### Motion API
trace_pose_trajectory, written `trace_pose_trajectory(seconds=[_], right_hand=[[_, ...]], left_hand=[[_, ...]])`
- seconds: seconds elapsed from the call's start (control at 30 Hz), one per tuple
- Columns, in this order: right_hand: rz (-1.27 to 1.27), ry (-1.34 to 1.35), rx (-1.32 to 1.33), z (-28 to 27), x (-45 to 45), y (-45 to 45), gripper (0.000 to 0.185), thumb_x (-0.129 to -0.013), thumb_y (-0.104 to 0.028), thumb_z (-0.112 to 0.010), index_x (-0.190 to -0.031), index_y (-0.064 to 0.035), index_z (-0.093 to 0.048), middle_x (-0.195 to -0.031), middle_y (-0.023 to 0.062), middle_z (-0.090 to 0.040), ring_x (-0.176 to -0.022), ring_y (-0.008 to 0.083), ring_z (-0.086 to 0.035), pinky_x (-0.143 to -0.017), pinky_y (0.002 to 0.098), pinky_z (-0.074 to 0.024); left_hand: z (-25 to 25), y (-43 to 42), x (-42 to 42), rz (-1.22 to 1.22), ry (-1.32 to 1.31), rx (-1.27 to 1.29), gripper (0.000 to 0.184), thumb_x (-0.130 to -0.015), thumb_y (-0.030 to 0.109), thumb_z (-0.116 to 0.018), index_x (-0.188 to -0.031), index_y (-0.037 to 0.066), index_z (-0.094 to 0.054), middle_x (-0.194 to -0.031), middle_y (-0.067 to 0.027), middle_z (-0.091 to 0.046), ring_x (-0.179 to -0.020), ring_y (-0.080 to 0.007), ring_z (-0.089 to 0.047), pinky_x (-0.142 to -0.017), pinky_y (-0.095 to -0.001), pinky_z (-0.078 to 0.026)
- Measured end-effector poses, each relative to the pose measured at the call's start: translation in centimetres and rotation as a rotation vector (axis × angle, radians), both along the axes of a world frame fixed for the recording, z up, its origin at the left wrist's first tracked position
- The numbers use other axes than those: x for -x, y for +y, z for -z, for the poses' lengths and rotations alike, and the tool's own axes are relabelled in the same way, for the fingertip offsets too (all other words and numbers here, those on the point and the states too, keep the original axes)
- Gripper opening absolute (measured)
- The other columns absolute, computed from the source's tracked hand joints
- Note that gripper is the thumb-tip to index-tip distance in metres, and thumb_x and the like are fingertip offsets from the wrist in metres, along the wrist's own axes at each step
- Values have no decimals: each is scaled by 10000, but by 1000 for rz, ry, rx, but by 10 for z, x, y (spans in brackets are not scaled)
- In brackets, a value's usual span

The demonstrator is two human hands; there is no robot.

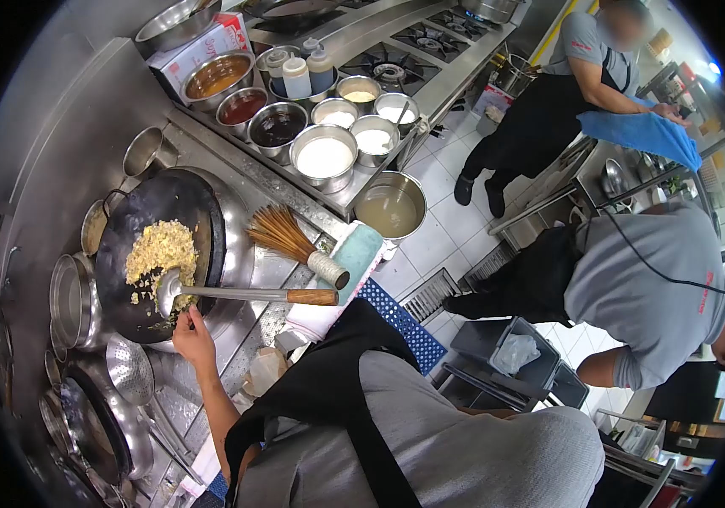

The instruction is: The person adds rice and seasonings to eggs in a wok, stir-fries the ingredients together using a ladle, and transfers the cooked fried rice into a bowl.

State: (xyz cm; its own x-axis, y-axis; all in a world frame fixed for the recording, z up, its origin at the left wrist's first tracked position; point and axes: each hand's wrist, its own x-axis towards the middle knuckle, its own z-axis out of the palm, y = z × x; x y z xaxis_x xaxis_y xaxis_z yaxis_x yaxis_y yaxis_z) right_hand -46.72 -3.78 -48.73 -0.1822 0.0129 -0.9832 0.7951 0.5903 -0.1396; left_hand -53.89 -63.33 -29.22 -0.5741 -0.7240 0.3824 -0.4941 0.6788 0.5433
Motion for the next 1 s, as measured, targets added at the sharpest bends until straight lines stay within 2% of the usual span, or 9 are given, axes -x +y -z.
trace_pose_trajectory(seconds=[0.33,0.63,1.0], right_hand=[[-30,8,-11,-4,3,0,424,-934,-321,-630,-1231,-18,-616,-1181,232,-621,-1069,378,-598,-925,442,-504],[-48,7,-18,-3,4,0,450,-910,-288,-673,-1260,-15,-599,-1245,244,-601,-1140,397,-580,-972,446,-489],[-129,46,-23,-2,14,0,500,-880,-247,-726,-1295,-11,-577,-1323,258,-577,-1227,421,-559,-1029,450,-472]], left_hand=[[-1,2,1,-9,42,-30,356,-985,244,-673,-721,12,-617,-674,-170,-629,-599,-379,-546,-644,-474,-413],[4,-1,1,-31,17,-30,371,-978,287,-682,-721,26,-626,-691,-153,-641,-645,-371,-558,-623,-497,-411],[2,-1,2,-10,61,17,354,-969,236,-692,-699,24,-603,-657,-147,-614,-590,-359,-537,-640,-461,-410]])
